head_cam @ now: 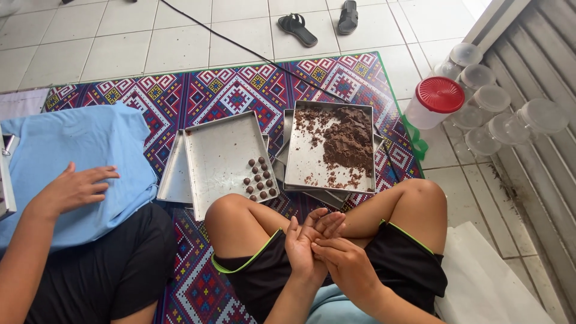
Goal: A person is sitting on a mat, manually shaping a dark brown paste into small, uniform balls and arranging them in a metal tray.
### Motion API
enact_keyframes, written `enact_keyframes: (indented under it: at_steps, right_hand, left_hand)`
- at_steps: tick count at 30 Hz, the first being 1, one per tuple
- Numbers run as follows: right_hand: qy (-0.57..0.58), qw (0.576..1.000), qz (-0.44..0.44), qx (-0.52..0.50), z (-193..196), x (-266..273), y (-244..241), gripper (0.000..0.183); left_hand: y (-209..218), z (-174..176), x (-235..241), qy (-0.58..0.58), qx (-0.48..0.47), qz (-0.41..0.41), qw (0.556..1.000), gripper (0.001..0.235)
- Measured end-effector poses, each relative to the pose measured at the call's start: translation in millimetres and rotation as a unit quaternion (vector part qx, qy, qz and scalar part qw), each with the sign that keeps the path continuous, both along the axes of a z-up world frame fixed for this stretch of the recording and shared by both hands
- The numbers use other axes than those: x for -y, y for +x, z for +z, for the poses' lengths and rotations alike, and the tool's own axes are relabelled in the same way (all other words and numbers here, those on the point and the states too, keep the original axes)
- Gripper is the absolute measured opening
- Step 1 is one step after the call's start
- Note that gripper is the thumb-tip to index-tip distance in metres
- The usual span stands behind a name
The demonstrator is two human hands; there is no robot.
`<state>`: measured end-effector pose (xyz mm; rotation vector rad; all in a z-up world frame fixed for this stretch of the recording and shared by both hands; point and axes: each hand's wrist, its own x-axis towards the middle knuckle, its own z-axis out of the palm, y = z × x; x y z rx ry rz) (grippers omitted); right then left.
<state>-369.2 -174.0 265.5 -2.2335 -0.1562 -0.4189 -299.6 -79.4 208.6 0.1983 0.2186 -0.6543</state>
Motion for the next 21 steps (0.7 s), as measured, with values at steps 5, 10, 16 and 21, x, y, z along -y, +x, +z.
enact_keyframes:
  at_steps: [5,10,16,21]
  right_hand:
    - [-0.005,1.0,-0.025,-0.003,11.2,3.6,-1.6,0.028]
    - [-0.038,0.999,0.005,-0.02,22.5,5.0,0.5,0.042]
    - [0.084,0.994,0.026,-0.069,27.1,-6.7,3.3,0.03]
    - [-0.005,0.999,0.029,-0.04,13.3,-7.5,-0.6,0.028]
  left_hand:
    - [3.0,15.5,4.6,0.064,-0.001,-0.034,0.997,0.065]
    - [-0.4,47.4,-3.5,0.14,-0.003,-0.061,0.988,0.061]
    - [-2.4,42.8,-19.5,0.123,-0.067,-0.035,0.99,0.054]
    - [-4.8,17.3,-17.1,0.07,-0.042,-0.014,0.997,0.054]
